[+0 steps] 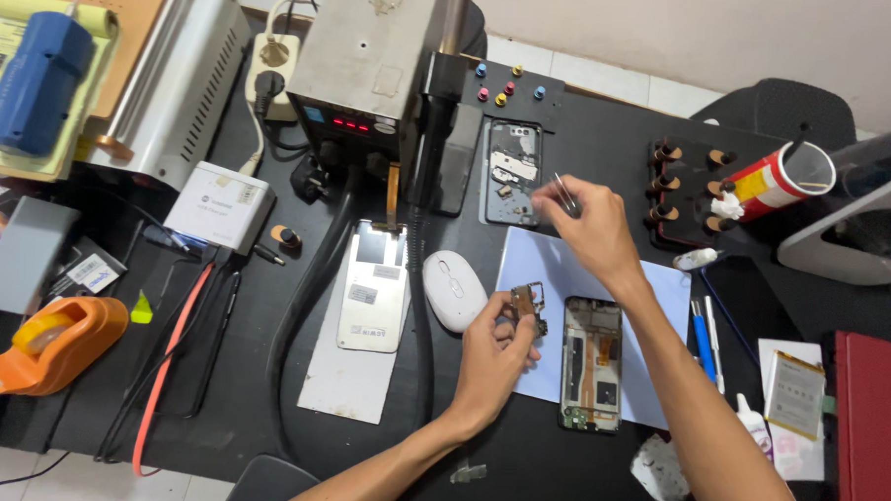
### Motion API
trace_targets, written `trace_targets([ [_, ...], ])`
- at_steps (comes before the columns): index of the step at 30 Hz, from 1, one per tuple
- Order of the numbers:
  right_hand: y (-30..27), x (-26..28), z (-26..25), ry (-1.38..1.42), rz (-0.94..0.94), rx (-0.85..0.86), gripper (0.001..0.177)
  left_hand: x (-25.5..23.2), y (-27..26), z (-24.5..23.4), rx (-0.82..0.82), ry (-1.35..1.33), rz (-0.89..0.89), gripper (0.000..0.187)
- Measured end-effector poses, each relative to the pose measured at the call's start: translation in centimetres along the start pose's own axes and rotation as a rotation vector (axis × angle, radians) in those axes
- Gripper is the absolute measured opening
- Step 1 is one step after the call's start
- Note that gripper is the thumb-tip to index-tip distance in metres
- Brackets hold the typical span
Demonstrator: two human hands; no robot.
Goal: The person disassembles a smartphone by removing the back cover and internal components like the battery and motherboard. They then handle a second smartphone, peeling off a protective film from its screen before placing it on the workbench.
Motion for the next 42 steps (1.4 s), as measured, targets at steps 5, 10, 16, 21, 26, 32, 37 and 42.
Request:
trace_targets([
  [5, -3.4, -0.8, -1.5, 0.188, 0.122, 0.223, 0.028, 0.3, 0.3, 0.3, 0.011, -0.015, 0.014, 0.018],
  [10, -6.6, -0.4, -1.9, 0.267, 0.160, 0.396, 0.027, -0.5, 0.5, 0.2, -0.001, -0.060, 0.079, 0.024],
  [16, -6.2, -0.7, -1.5, 0.296, 0.090, 0.464, 0.024, -0.6, 0.7, 0.0, -0.005, -0.079, 0.043, 0.042],
  [21, -0.7, -3.2, -1.5, 0.462, 0.333, 0.183, 0.018, -0.1, 0.4, 0.4, 0.008, -0.005, -0.025, 0.057],
  [26, 6.0, -5.6, 0.8, 0.443, 0.266, 0.015, 0.017, -0.2, 0.0, 0.6, 0.030, 0.115, -0.011, 0.049],
  [32, 10.1, -7.4, 2.2, 0.100, 0.120, -0.097, 0.025, -0.9, -0.4, 0.7, 0.055, 0.169, -0.009, 0.043],
  [37, 9.9, -6.9, 1.3, -0.016, 0.122, -0.093, 0.031, -1.2, -0.4, 0.5, 0.090, 0.207, -0.022, 0.040],
  [42, 5.8, -5.2, -1.5, 0.036, 0.018, -0.043, 0.033, -0.5, -0.1, 0.3, 0.098, 0.208, -0.012, 0.029],
])
Point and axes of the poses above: each hand's wrist, its own y-axis towards the middle knuckle, its own z-axis out of the palm, x = y × z, the point moved 4 cm from there along y, towards the middle knuckle, and after that the axes turned 9 degrees about y, right-handed, at the moved point
